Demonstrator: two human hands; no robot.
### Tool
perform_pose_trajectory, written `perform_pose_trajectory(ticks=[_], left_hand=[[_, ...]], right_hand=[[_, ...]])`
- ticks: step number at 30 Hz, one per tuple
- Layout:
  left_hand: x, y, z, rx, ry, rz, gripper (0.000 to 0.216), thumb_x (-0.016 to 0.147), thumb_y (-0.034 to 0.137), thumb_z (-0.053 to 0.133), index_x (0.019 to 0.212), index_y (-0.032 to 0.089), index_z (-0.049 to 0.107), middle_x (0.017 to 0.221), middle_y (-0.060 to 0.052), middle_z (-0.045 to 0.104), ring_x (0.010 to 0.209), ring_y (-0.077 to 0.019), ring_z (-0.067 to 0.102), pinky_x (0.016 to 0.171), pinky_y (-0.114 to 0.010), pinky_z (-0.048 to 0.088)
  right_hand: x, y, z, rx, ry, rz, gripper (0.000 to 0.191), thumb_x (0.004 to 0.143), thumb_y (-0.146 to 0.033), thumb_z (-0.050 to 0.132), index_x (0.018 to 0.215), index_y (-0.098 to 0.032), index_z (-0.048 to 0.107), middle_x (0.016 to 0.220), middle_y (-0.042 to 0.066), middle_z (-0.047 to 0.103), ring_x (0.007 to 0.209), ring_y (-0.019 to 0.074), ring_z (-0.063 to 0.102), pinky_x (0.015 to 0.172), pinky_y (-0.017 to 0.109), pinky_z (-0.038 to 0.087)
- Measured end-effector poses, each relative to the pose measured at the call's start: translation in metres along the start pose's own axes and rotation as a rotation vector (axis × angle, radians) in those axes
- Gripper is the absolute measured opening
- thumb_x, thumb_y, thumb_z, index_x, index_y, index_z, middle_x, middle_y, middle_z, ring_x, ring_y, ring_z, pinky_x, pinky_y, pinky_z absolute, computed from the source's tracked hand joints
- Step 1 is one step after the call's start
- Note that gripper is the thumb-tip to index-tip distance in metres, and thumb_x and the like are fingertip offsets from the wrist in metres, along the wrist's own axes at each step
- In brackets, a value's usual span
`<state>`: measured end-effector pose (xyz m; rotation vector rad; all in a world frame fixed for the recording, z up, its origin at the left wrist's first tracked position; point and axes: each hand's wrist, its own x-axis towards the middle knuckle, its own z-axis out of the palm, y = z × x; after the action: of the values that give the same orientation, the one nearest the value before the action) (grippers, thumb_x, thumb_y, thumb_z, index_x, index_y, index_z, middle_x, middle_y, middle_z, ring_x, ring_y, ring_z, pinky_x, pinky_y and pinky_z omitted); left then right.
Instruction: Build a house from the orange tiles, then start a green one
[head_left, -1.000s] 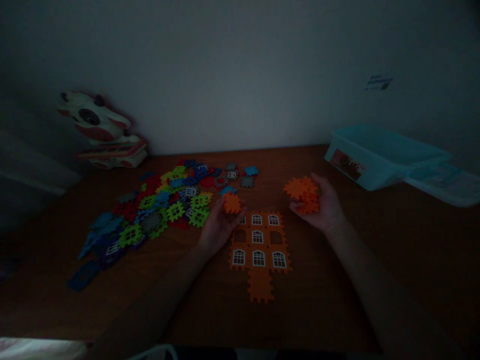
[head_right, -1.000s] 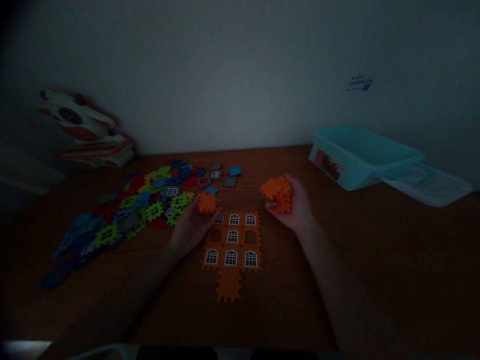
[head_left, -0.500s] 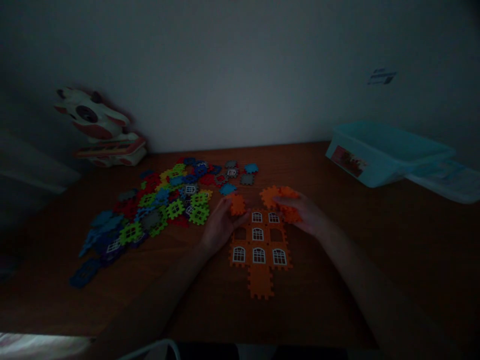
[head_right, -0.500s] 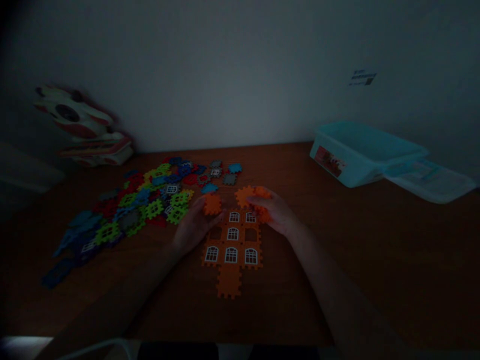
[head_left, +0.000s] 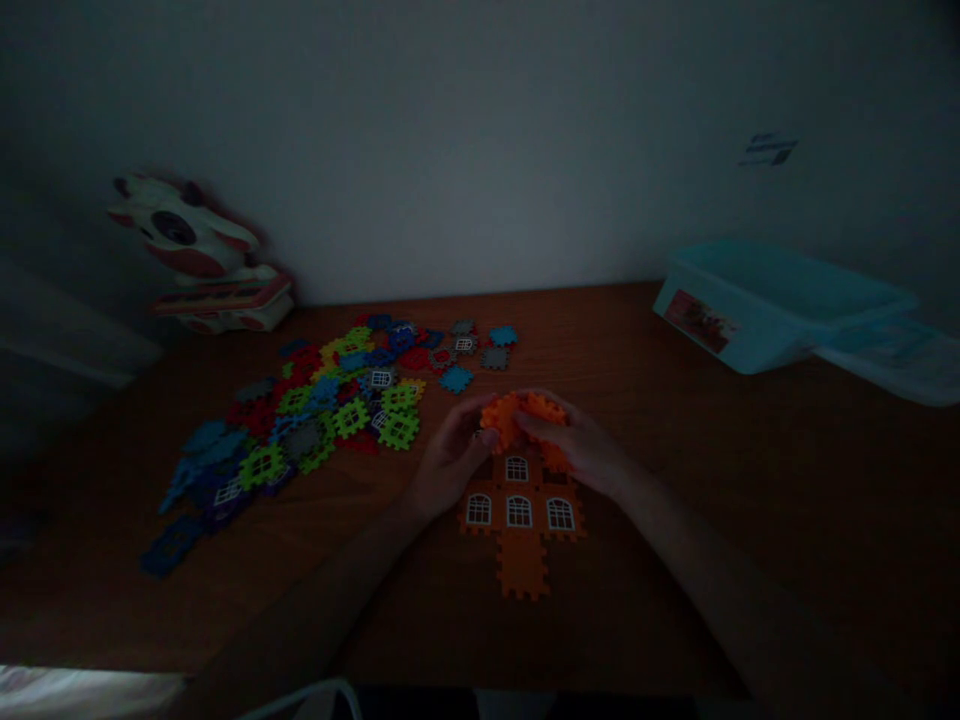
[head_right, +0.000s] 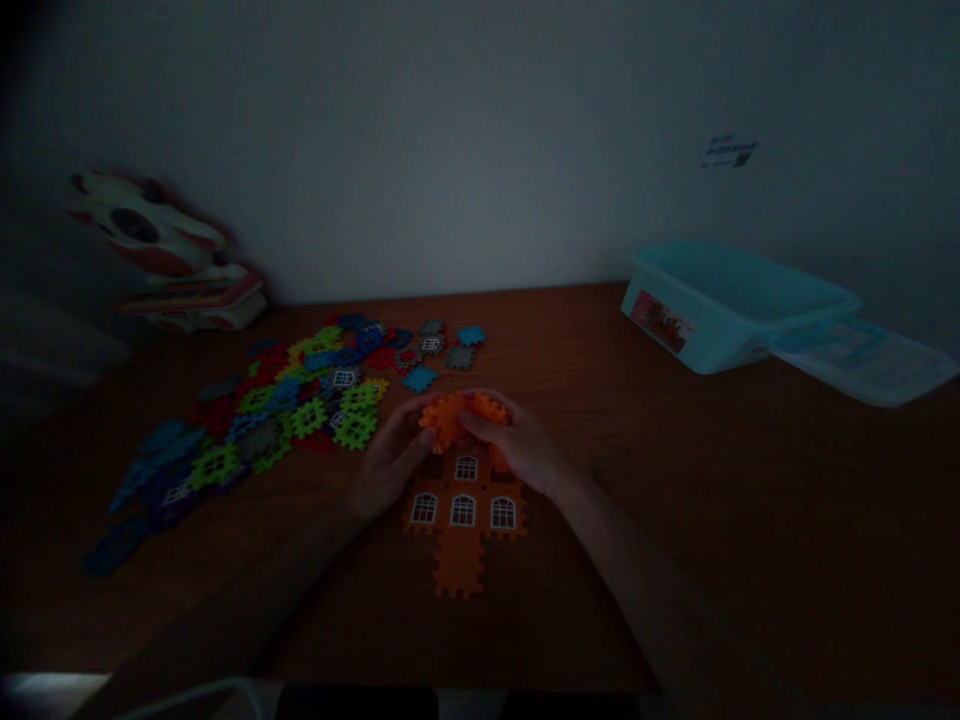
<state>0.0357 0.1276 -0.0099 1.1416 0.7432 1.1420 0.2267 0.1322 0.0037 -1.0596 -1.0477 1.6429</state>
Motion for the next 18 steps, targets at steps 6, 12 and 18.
perform_pose_trajectory(ticks=[6, 12, 18], left_hand=[[0.003, 0.0, -0.001, 0.009, 0.047, 0.025, 0.041, 0.078, 0.029, 0.081, 0.116, 0.025, 0.066, 0.118, -0.007, 0.069, 0.115, -0.0241, 0.064, 0.096, -0.035, 0.053], [0.006, -0.006, -0.004, 0.054, 0.008, 0.054, 0.039, 0.077, 0.023, 0.08, 0.114, 0.025, 0.068, 0.123, -0.007, 0.069, 0.114, -0.0222, 0.065, 0.096, -0.035, 0.054], [0.004, -0.007, -0.003, 0.06, -0.006, 0.084, 0.036, 0.075, 0.021, 0.081, 0.11, 0.025, 0.07, 0.125, -0.007, 0.069, 0.112, -0.0226, 0.067, 0.094, -0.035, 0.056]], right_hand=[[-0.002, 0.004, 0.01, -0.175, 0.028, -0.119, 0.036, 0.079, -0.045, 0.076, 0.112, -0.034, 0.068, 0.112, 0.002, 0.071, 0.099, 0.0217, 0.068, 0.086, 0.038, 0.058], [-0.001, 0.009, 0.012, -0.211, 0.062, -0.144, 0.034, 0.082, -0.048, 0.072, 0.111, -0.031, 0.067, 0.115, 0.004, 0.071, 0.106, 0.024, 0.067, 0.092, 0.043, 0.056], [0.0, 0.007, 0.011, -0.234, 0.057, -0.153, 0.032, 0.081, -0.048, 0.073, 0.107, -0.03, 0.068, 0.108, 0.004, 0.071, 0.098, 0.0219, 0.068, 0.085, 0.038, 0.057]])
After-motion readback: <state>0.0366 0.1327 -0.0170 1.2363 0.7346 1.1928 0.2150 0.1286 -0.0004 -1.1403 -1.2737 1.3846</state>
